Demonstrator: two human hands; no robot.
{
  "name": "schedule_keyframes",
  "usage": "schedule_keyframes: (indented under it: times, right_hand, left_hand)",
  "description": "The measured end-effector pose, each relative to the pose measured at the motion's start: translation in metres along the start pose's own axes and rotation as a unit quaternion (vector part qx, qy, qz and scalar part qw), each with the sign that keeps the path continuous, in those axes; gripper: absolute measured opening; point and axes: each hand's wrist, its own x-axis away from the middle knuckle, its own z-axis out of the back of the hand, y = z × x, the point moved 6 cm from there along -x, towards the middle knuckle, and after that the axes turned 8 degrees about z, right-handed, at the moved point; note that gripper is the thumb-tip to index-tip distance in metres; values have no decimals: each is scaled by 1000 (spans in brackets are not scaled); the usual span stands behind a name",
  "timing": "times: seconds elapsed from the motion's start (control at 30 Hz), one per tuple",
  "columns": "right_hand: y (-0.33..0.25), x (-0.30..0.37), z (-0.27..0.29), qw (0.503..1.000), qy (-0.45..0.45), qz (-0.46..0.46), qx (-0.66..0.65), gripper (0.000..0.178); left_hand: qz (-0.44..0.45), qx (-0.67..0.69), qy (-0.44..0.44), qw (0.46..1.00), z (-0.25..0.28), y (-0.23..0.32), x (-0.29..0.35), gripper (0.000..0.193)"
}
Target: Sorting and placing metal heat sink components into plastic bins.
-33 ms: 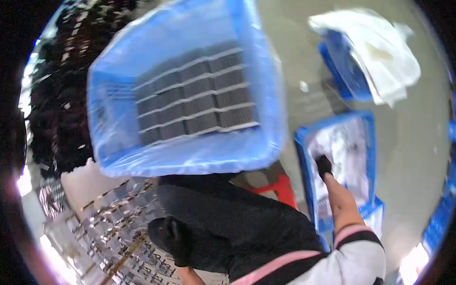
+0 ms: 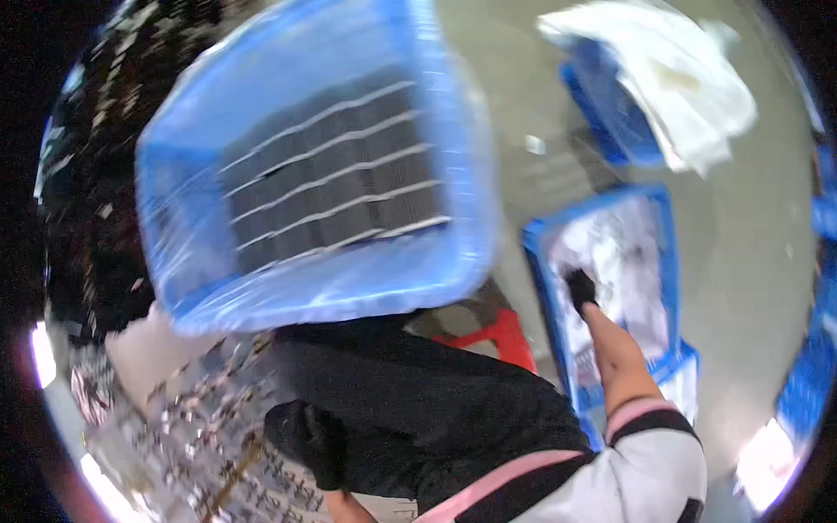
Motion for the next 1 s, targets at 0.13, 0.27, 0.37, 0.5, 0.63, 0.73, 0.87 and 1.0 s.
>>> schedule_keyframes:
  times: [0.13, 0.27, 0.37, 0.5, 0.63, 0.73, 0.87, 1.0]
  right_hand:
    - [-40, 7, -4, 983, 142, 25, -111, 23]
    - [-78, 36, 50, 998, -15, 20, 53, 23]
    - [-103, 43, 84, 999, -17, 23, -18, 23]
    - [-104, 62, 145, 968, -11, -43, -247, 22]
    - [-137, 76, 197, 979, 51, 65, -186, 23]
    - [-166, 88, 219, 994, 64, 76, -54, 24]
    - [-232, 107, 230, 996, -10, 43, 78, 23]
    - [-298, 126, 236, 964, 66, 256, 21, 47]
  left_hand:
    - [-175, -130, 61, 974, 15, 46, 1, 25]
    - [-114, -58, 83, 988, 24, 45, -8, 28]
    - [-204, -107, 97, 968, 42, 45, -12, 32]
    - [-170, -62, 148, 972, 64, 101, 6, 34]
    - [-318, -16, 165, 934, 78, 173, 57, 26]
    - [-369, -222, 14, 903, 26, 247, 106, 28]
    - [-586, -103, -148, 790, -28, 240, 145, 35]
    - [-704, -202, -144, 665, -94, 257, 164, 64]
